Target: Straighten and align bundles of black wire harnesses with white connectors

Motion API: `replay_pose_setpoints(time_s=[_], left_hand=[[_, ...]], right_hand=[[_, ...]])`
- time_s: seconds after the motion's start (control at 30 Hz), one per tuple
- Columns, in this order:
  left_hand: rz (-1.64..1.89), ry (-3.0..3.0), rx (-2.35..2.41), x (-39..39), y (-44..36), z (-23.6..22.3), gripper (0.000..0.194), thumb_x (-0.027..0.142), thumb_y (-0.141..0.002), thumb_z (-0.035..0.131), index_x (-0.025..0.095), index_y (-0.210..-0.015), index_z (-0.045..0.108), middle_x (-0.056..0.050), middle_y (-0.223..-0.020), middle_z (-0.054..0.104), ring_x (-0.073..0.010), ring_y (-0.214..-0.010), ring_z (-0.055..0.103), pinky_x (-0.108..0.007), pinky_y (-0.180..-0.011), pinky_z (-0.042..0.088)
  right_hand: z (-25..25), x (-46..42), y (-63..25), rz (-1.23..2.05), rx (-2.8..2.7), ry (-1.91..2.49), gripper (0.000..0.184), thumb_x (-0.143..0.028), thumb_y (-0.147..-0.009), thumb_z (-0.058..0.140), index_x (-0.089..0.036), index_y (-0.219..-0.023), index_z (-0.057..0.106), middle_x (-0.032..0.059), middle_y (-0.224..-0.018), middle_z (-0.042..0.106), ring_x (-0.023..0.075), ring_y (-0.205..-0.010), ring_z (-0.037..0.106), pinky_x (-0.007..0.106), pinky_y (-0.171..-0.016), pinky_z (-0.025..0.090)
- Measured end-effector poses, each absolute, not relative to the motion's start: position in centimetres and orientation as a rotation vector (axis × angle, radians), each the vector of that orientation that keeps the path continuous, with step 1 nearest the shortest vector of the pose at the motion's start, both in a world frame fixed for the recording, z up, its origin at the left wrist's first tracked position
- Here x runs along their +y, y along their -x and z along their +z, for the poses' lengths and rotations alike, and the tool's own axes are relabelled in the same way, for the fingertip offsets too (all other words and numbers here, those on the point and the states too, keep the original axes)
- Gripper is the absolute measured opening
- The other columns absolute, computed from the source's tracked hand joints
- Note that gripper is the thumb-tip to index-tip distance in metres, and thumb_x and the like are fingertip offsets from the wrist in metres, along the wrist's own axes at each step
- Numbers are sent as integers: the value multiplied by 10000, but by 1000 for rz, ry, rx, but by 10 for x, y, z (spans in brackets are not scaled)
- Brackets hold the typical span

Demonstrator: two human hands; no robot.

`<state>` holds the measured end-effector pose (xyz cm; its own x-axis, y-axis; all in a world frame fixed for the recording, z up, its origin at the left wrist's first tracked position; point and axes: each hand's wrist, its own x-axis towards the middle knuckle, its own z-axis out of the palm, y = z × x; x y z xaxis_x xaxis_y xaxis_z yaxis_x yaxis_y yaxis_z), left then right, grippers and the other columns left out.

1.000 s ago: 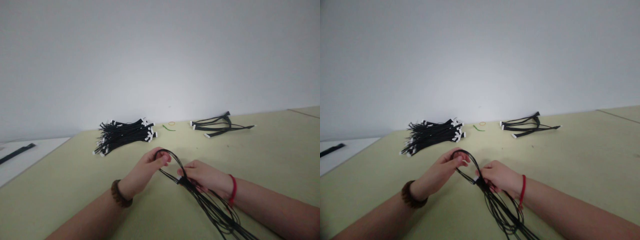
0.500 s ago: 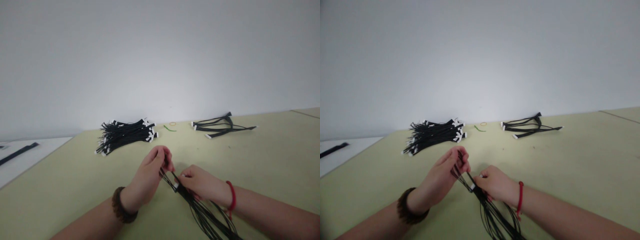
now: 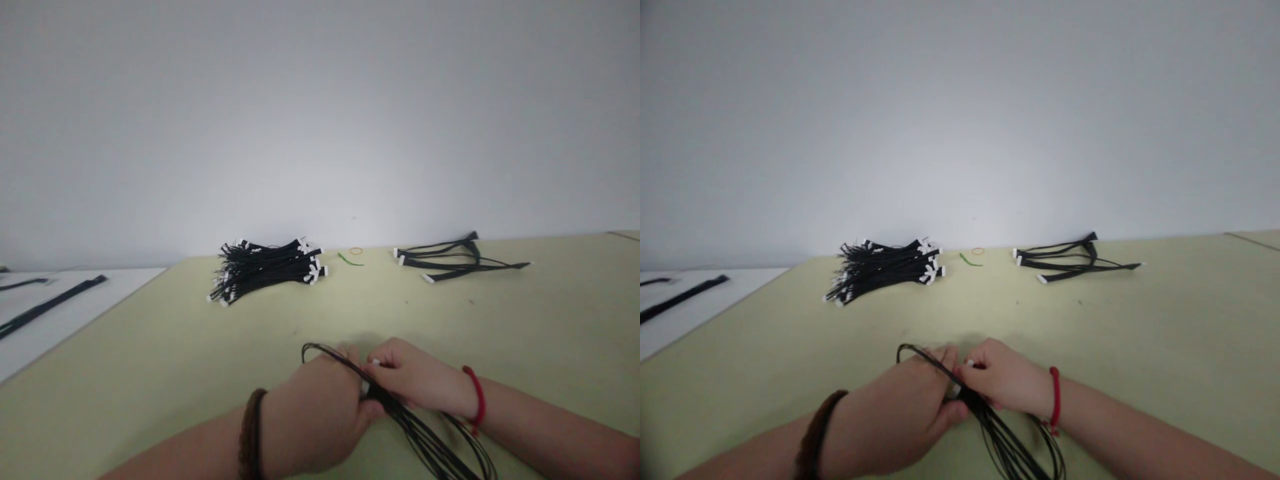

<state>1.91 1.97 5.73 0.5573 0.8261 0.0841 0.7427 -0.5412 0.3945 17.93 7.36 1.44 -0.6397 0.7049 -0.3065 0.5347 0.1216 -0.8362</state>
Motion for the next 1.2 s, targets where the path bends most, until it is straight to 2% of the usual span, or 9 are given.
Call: replay_pose_setpoints(time_s=[0.07,0.13,0.2,0.27,0.37,0.47,0.63,0.8,1.2], left_hand=[[476,-2189,1175,24,-15,61,276,243,-764,557,180,-1031,585,-102,-978,619,-242,-854,550,-357,-778,415],[459,-1841,1079,26,-13,65,251,181,-738,546,197,-986,581,-45,-878,610,-184,-751,537,-296,-690,416],[382,-1563,1031,26,-14,65,165,209,-777,486,179,-910,579,-3,-712,570,-136,-604,510,-250,-562,391],[319,-1417,1019,24,-15,58,230,288,-838,384,151,-866,566,9,-617,529,-108,-485,477,-223,-458,349],[315,-1319,1041,22,-15,41,302,364,-861,323,149,-839,534,3,-635,525,-79,-414,421,-202,-395,317],[347,-1288,1101,20,-14,26,241,349,-845,380,165,-745,500,20,-605,508,-73,-431,403,-198,-423,325],[359,-1243,1188,21,-14,22,222,298,-838,376,185,-668,464,50,-518,459,-80,-415,383,-198,-408,296],[424,-1225,1127,22,-13,18,129,264,-818,401,184,-795,498,54,-585,451,-69,-420,367,-185,-396,299],[517,-1172,1136,21,-15,9,224,377,-825,396,186,-737,473,60,-563,420,-50,-360,337,-171,-328,282]], right_hand=[[16,70,-180,1553,-2255,1150,329,-371,-910,473,-119,-706,528,-68,-542,437,36,-406,374,167,-404,348],[18,68,-181,1588,-2256,1068,320,-379,-914,464,-118,-742,536,-65,-554,446,36,-405,374,167,-402,343],[20,66,-181,1616,-2238,1015,357,-411,-926,426,-119,-752,537,-66,-545,440,36,-392,360,167,-388,322],[20,66,-181,1629,-2223,990,426,-458,-933,377,-123,-714,525,-67,-517,421,38,-380,345,169,-373,292],[21,66,-179,1642,-2237,962,478,-483,-941,318,-129,-695,525,-57,-503,435,47,-376,355,176,-368,272],[23,65,-177,1567,-2292,930,456,-426,-942,320,-134,-683,556,-25,-535,489,65,-439,405,194,-417,283],[22,63,-175,1190,-2262,1090,377,-373,-903,390,-151,-608,469,-12,-577,450,92,-547,376,234,-512,251],[17,67,-177,1290,-2280,1043,430,-361,-943,261,-164,-598,429,-30,-545,425,81,-510,384,211,-501,296],[17,71,-173,1207,-2475,924,435,-342,-967,198,-171,-648,438,-34,-597,463,74,-545,411,194,-527,318]])
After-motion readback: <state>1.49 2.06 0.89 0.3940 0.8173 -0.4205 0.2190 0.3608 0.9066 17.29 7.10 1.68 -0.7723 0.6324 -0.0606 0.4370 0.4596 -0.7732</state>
